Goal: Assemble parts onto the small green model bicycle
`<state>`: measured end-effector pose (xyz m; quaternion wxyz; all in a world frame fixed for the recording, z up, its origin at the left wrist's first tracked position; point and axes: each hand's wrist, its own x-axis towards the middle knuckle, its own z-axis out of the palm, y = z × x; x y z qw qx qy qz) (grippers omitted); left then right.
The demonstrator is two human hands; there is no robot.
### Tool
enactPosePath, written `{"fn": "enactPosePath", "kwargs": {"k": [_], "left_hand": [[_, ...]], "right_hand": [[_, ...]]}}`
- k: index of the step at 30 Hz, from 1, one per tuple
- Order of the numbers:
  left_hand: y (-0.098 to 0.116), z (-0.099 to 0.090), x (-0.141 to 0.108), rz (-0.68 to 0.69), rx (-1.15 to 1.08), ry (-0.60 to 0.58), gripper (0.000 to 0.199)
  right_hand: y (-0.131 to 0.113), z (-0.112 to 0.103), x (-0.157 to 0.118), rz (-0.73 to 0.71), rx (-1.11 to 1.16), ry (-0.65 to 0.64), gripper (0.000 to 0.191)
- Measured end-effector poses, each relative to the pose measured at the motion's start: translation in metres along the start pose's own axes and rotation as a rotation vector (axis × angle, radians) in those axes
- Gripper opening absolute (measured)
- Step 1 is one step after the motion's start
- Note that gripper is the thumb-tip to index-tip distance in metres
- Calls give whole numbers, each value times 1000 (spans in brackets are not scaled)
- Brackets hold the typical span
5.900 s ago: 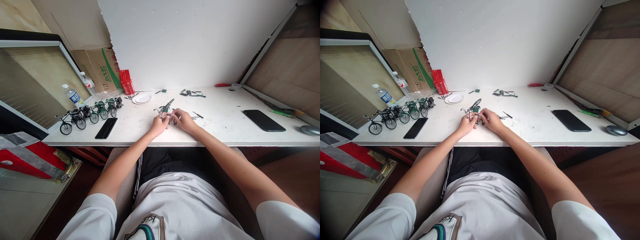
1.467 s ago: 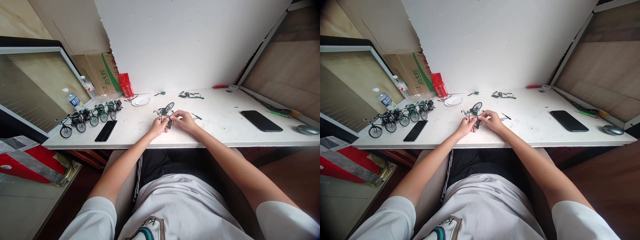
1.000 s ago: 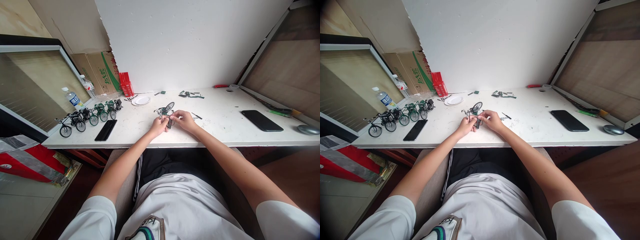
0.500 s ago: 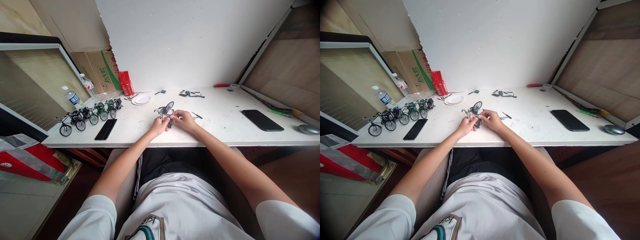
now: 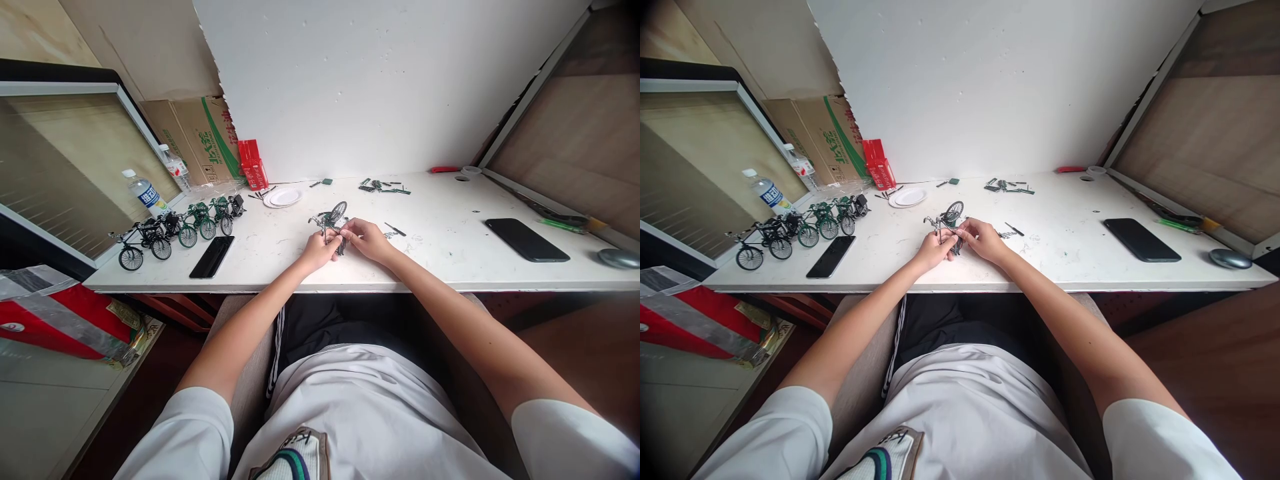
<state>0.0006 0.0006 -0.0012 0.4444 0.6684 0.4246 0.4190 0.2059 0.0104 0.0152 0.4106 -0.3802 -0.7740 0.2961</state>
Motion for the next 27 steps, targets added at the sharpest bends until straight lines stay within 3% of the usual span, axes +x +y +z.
{"fn": "enactPosePath", "kwargs": {"k": [27], "left_hand": [[-5,-1,3,-16,38,-5,26]], "right_hand": [[2,2,0,57,-99,-46,48]]}}
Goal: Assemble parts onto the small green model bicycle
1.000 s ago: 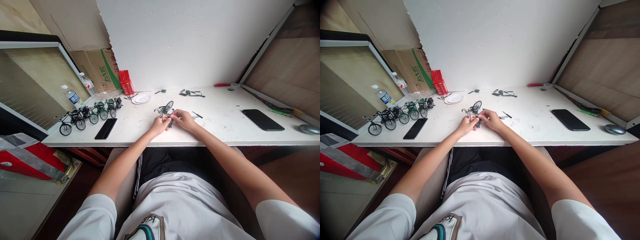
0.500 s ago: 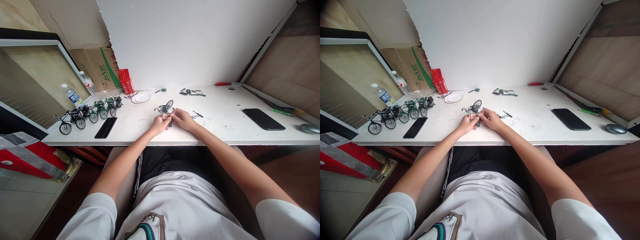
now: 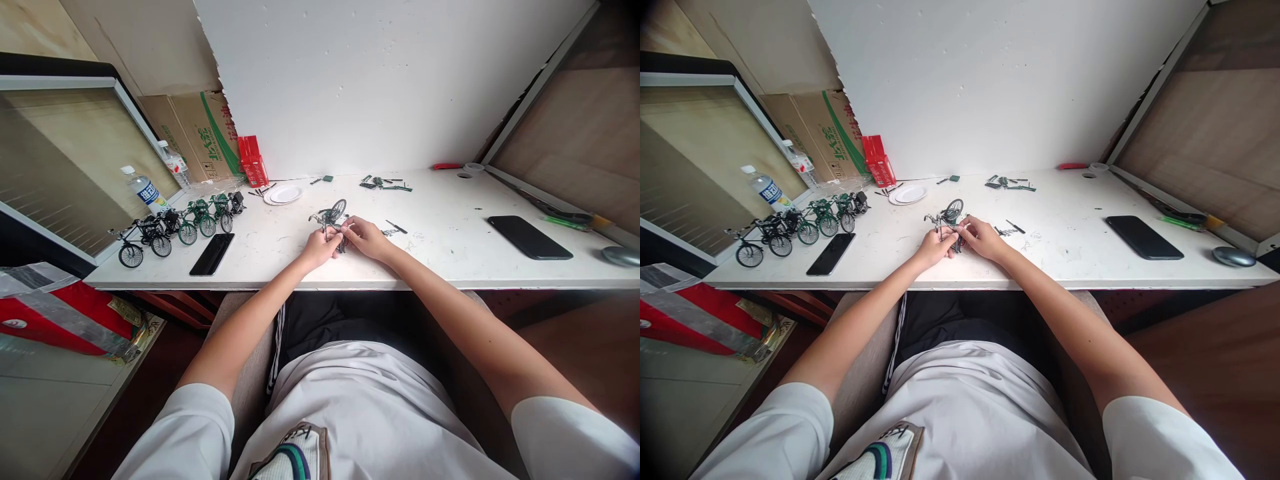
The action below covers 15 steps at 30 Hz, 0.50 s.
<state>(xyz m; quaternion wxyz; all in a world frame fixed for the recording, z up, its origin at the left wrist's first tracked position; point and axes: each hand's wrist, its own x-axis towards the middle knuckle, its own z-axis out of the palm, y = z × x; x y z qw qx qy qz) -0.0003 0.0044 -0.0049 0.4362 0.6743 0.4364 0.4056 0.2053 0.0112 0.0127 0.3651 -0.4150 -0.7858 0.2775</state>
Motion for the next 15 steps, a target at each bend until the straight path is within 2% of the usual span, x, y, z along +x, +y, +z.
{"fn": "enactPosePath", "kwargs": {"k": [15], "left_hand": [[0,0,-1,-2,21,-2,22]], "right_hand": [[-5,0,-1,32,17,-24,44]]}}
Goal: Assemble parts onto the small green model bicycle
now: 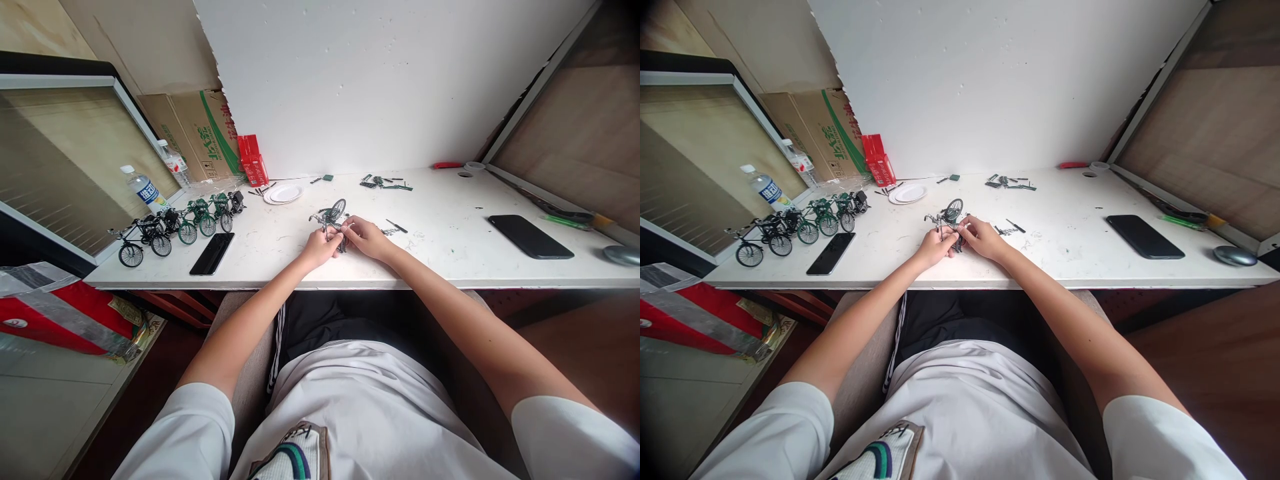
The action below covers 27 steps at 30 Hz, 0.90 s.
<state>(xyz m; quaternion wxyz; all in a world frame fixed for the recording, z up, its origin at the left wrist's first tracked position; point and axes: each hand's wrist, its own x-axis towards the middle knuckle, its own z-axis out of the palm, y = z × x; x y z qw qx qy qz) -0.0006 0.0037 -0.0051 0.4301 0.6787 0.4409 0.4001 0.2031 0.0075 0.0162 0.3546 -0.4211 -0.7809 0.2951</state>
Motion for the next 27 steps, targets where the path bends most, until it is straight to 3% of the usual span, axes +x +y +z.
{"fn": "enactPosePath", "kwargs": {"k": [27], "left_hand": [[2,0,-1,10,24,8,20]], "right_hand": [[1,0,0,-20,-22,3,43]]}}
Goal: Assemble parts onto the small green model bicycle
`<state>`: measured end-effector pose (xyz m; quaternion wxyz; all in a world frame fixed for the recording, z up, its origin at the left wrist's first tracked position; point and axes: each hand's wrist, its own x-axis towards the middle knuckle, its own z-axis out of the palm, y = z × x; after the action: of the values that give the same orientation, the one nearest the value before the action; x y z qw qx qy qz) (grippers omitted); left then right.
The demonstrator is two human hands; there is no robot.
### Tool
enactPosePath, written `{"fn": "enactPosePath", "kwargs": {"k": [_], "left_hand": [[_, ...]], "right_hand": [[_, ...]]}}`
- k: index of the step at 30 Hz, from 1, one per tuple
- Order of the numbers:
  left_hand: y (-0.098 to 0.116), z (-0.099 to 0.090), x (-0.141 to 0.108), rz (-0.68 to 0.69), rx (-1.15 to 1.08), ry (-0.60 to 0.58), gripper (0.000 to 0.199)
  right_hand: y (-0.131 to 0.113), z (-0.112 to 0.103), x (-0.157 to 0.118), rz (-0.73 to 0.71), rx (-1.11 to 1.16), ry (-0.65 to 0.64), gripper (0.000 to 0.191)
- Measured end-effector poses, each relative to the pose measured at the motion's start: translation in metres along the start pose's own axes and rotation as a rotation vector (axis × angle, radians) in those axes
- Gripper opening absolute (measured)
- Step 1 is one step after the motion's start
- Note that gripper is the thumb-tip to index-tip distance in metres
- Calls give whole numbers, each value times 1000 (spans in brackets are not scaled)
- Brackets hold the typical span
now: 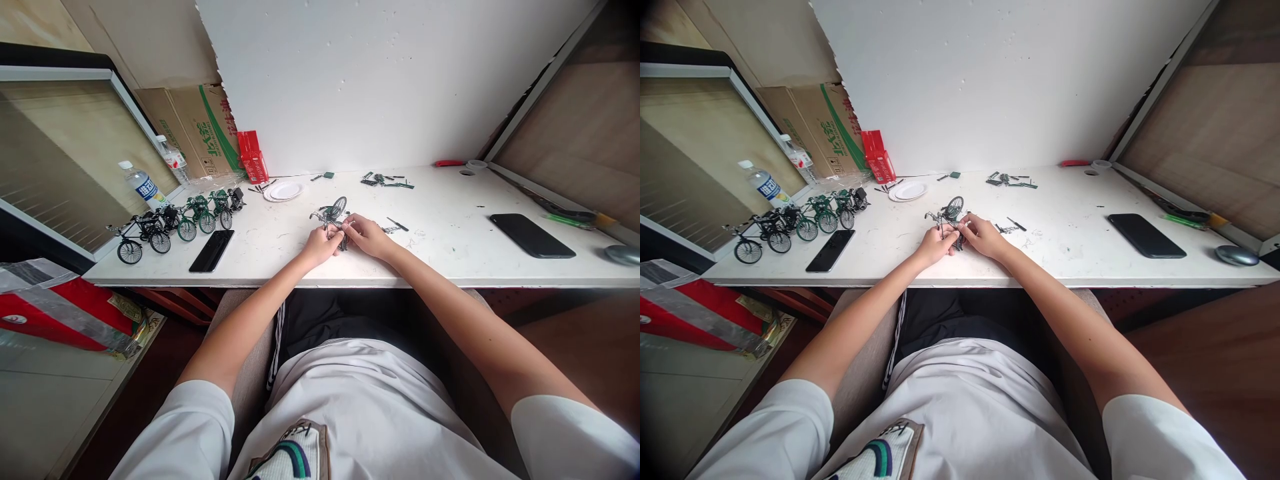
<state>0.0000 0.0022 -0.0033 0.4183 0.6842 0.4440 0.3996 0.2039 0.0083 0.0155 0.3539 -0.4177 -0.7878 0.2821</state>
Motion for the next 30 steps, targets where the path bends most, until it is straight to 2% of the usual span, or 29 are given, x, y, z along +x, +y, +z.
{"fn": "enactPosePath", "kwargs": {"k": [30], "left_hand": [[2,0,-1,8,10,-2,19]], "right_hand": [[0,0,0,1,-1,2,42]]}}
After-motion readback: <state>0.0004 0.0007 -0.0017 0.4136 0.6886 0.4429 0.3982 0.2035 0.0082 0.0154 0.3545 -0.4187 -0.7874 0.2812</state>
